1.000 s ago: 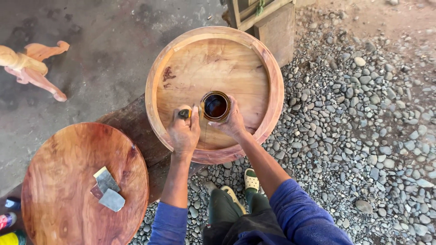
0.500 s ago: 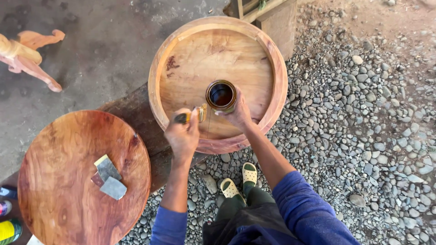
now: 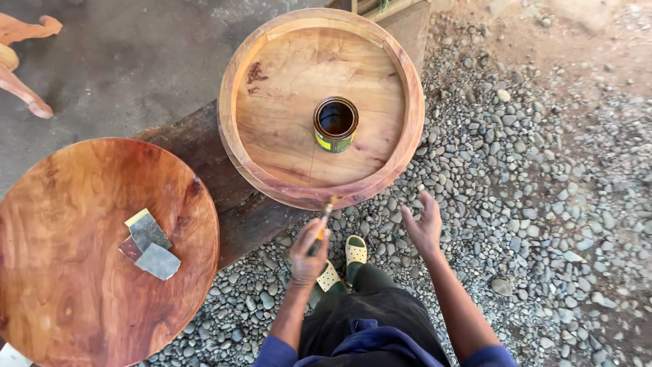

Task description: The person applies a dark liquid finish to a round wooden tabletop using a brush. They dip the brush into a can placed on the table and spread the finish across the surface and edges, occasionally rotating the table to reach different areas.

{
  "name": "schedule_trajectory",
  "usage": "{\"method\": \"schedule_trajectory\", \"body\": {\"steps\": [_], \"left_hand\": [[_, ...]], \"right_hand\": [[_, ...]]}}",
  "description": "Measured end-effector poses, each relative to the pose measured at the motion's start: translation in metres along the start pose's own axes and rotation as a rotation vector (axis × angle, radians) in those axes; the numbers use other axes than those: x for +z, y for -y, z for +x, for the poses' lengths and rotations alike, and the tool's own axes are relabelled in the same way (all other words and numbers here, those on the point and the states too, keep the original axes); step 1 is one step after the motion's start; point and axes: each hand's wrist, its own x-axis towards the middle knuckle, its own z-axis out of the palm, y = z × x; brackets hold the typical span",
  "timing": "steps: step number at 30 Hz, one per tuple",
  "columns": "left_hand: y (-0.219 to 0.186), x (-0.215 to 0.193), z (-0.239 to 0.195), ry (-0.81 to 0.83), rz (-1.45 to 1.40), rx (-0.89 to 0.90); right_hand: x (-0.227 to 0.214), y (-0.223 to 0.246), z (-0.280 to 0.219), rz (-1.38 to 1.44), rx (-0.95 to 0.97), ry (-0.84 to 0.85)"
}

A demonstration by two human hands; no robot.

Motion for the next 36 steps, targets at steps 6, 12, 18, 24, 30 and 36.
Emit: {"method": "schedule_trajectory", "body": {"steps": [6,12,18,24,30,36], "left_hand": [[0.065,-0.084,0.000,-0.174,0.162,-0.147],[0.044,-0.039,0.005,-0.202,0.232,0.046],[-0.024,0.057,-0.033,0.125,0.068,0.118],[-0.006,0.018,-0.004,-0.033,-0.068,0.015],[0.052,-0.054,-0.018,-0.255,0.351,-0.154],[-0.001,0.028,-0.018,-0.256,0.361,-0.073]], "right_hand": [[-0.061,-0.094,-0.121,-0.253,0.334,0.085],[-0.070,-0.159,-0.216,-0.241,0.619,0.173],[-0.052,-0.213,-0.233,-0.199,0.561,0.237],[-0.059,-0.205,-0.191,-0.149,0.562,0.323],[-0.087,-0.240,-0.152,-0.165,0.609,0.443],[-0.122,-0.296,-0.122,-0.193,0.612,0.426]]}}
